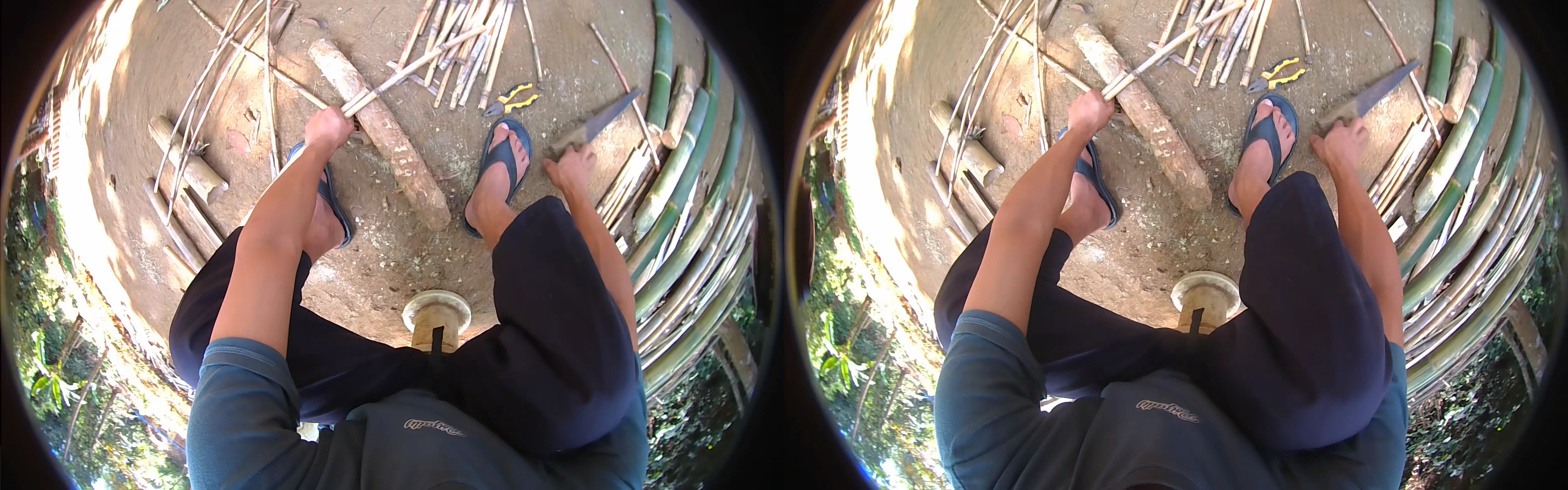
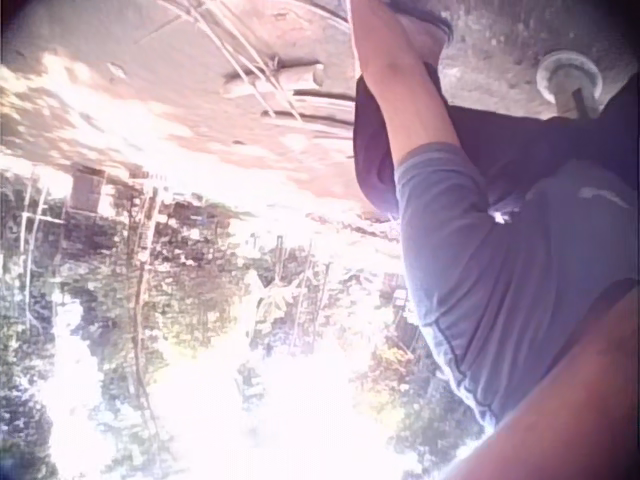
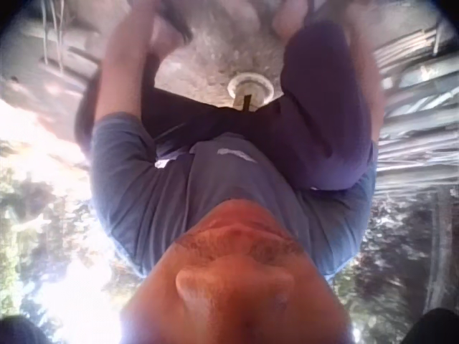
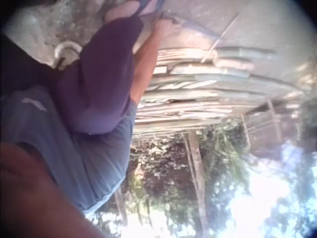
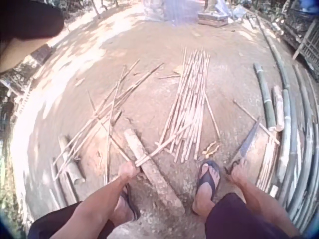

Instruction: The person repeatedly splits long bamboo poles into thin strips using a wooden mallet and a log as a splitting wedge. They pick up a pole, position it on the log, strike it with the mallet to split it, and then set the resulting strips aside.

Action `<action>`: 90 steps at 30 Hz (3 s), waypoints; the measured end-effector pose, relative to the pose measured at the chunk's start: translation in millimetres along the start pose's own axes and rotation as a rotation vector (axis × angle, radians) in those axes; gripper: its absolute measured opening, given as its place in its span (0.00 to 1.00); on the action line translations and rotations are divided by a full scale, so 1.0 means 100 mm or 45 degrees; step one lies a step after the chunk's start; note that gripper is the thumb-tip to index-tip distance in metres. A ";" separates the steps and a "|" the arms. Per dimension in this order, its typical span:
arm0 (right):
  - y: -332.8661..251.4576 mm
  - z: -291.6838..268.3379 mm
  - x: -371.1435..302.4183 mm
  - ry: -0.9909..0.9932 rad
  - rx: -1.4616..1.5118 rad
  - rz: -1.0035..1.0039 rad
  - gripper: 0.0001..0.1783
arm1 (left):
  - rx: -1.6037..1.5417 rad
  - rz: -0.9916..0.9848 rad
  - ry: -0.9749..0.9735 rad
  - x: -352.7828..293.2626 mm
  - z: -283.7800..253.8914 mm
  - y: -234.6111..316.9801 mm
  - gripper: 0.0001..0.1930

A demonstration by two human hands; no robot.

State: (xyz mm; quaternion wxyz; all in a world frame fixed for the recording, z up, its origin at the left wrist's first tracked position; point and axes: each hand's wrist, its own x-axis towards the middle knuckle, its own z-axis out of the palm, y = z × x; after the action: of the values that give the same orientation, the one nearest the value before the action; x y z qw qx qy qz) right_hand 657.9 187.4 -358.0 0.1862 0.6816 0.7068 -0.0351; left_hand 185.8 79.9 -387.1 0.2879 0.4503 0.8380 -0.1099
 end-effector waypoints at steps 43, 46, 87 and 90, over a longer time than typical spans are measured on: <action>-1.82 -1.91 -2.39 -0.069 1.334 -0.342 0.06 | -0.317 -0.028 -0.067 -0.15 -0.09 -0.05 0.16; -1.87 -1.91 -2.33 -0.040 1.292 -0.374 0.05 | -0.308 0.000 -0.093 -0.17 -0.17 -0.04 0.16; -1.65 -1.11 -2.41 0.000 1.337 -0.393 0.07 | -0.296 -0.017 -0.124 -0.14 -0.11 -0.12 0.17; -1.85 -1.00 -2.20 0.005 1.383 -0.394 0.08 | -0.303 -0.026 -0.148 -0.13 -0.16 -0.11 0.17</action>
State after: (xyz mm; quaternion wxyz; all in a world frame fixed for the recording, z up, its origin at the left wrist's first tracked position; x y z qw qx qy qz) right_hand 456.3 -4.2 -233.9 -0.1999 0.5680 0.6793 -0.4195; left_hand 175.9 71.6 -367.4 0.3863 0.3972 0.8316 -0.0386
